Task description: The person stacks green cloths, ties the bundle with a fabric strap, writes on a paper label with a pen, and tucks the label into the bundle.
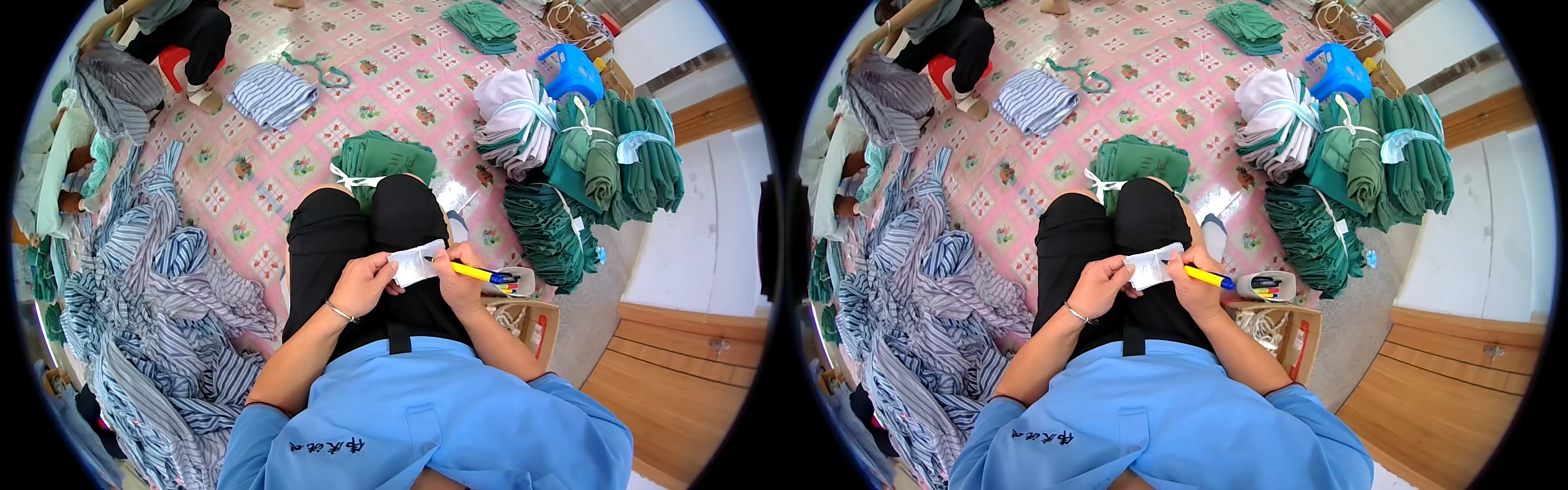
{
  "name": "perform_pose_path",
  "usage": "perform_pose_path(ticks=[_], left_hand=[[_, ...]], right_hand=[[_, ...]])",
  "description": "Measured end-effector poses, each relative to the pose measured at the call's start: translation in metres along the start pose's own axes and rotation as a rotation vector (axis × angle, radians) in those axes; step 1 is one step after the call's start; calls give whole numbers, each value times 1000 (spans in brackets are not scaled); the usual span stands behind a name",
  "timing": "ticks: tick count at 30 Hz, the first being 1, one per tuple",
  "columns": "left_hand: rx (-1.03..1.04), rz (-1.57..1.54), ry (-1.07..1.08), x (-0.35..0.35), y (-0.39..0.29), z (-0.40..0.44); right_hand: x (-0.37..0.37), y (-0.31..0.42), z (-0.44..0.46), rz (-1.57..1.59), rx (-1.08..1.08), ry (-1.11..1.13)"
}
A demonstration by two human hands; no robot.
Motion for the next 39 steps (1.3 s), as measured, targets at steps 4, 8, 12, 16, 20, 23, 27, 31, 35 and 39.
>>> perform_pose_path(ticks=[4, 8, 12, 16, 20, 23, 27, 31, 35, 39], left_hand=[[-1, 3, -11, 0, -3, -1], [13, 28, -11, -2, -5, -1], [4, -13, -18, -1, -7, -2], [6, 7, -17, -1, -6, -2], [7, 6, -30, -2, -10, -2], [3, 6, -29, -1, -6, -2], [-3, -22, -30, 1, -2, -1], [-12, -28, -28, 2, -2, 0], [-15, -19, -25, 2, -1, 0], [-10, -24, -28, 3, 0, 1]], right_hand=[[1, -9, -3, 70, 61, 42], [-6, -26, -5, 213, 143, -52], [-7, -20, -2, 161, 106, -70], [-2, -15, -1, 135, 119, -14], [-4, -18, -3, 135, 182, -5], [-10, -23, -5, 285, 185, -78], [-17, -26, -7, 262, 212, -150], [-18, -22, -4, 216, 192, -139], [-20, -27, -6, 201, 184, -162], [-20, -21, -4, 148, 141, -157]])
Point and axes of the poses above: each hand's wrist, its own z-axis towards the middle knuckle, its own x-axis out of the palm, y = z × x, the point moved 10 cm from there along z, towards the middle knuckle, and after that the axes turned 12 degrees about z, right-handed, at the moved point
